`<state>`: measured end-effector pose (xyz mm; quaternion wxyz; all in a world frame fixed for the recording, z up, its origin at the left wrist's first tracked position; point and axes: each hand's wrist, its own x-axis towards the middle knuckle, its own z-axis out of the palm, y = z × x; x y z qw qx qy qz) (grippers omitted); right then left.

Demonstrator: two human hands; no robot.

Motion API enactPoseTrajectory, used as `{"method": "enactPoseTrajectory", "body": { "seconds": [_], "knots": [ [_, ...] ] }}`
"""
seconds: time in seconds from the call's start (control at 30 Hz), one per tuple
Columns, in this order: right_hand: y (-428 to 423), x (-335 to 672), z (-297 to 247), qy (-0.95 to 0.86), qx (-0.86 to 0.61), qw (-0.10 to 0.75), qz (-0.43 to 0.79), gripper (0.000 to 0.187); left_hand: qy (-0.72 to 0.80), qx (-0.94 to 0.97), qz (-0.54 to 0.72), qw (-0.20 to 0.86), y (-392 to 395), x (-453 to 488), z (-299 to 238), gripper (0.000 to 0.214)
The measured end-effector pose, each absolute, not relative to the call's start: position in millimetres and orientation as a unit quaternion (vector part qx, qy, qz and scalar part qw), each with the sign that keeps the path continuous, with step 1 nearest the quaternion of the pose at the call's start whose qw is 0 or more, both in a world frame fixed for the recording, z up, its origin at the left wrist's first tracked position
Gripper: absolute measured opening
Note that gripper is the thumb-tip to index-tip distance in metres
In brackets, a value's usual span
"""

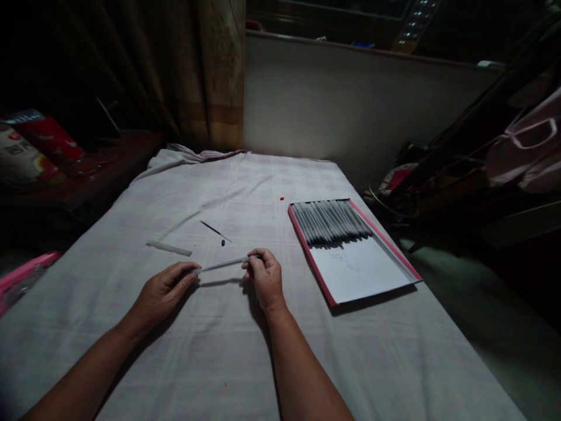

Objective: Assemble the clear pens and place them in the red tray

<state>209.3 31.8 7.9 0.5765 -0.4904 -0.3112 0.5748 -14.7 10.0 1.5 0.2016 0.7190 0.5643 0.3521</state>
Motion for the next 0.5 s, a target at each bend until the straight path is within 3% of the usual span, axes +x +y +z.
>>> {"method": "enactPoseTrajectory", "body": {
  "seconds": [0.5],
  "knots": [
    [30.0, 208.9, 9.1, -0.312, -0.499, 0.574, 0.569, 0.024, 0.549, 0.719, 0.362, 0.224, 8.8, -14.3, 2.0, 0.029]
  ]
}}
